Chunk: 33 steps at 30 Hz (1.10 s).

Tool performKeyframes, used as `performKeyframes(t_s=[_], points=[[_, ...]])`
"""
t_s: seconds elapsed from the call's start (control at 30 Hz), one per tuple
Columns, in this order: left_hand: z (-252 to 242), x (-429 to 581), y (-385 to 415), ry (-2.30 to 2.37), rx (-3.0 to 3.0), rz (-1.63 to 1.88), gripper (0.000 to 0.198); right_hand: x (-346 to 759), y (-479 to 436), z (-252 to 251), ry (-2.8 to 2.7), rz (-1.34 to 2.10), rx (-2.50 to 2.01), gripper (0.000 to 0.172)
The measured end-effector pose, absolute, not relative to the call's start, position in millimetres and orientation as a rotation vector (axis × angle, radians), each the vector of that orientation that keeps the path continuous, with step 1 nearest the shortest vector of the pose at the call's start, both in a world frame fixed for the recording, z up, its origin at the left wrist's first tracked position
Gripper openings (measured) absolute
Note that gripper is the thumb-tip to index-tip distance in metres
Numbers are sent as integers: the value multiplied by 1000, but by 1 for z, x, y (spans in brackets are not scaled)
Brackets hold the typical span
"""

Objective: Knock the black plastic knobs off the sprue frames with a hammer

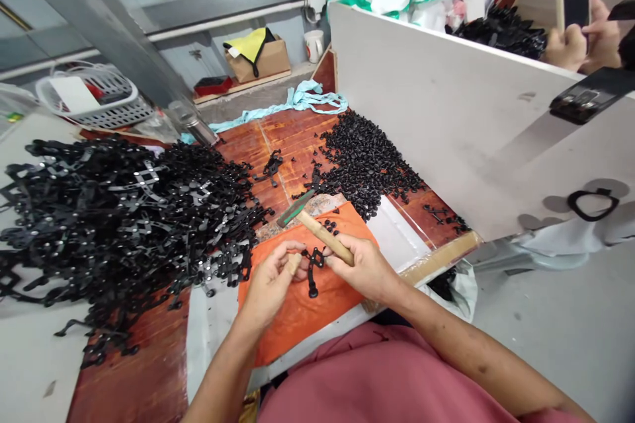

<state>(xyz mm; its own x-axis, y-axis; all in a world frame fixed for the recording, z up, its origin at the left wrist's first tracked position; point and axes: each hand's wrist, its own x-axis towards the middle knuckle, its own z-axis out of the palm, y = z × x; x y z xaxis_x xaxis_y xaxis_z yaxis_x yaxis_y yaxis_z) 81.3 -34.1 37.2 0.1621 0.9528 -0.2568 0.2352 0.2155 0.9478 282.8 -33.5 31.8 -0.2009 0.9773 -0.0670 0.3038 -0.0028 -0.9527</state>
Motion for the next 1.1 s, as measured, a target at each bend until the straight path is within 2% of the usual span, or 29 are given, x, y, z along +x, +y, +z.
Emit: performKeyframes(t_s=[0.1,0.2,0.3,0.4,0.5,0.73,1.1], points=[[46,77,-36,1613,1847,876,26,281,-32,30,-1518,1356,-1308,11],[50,85,-39,1512,2200,806,23,276,-34,29,-1465,1488,-1224,12],[47,94,-44,1201,2006,537,29,274,-38,28,-1320,1641,-1132,15],[38,96,-47,1106,1737,505,34,279,-43,25,-1225,1710,-1123,21],[31,89,-37,1227,1659,589,32,295,-48,20,-1255,1630,-1156,24],[13,86,9,1646,1883,672,31,359,-61,-10,-1445,1162,-1565,21],[11,112,20,1810,2136,302,27,373,-66,-28,-1459,1195,-1549,24]])
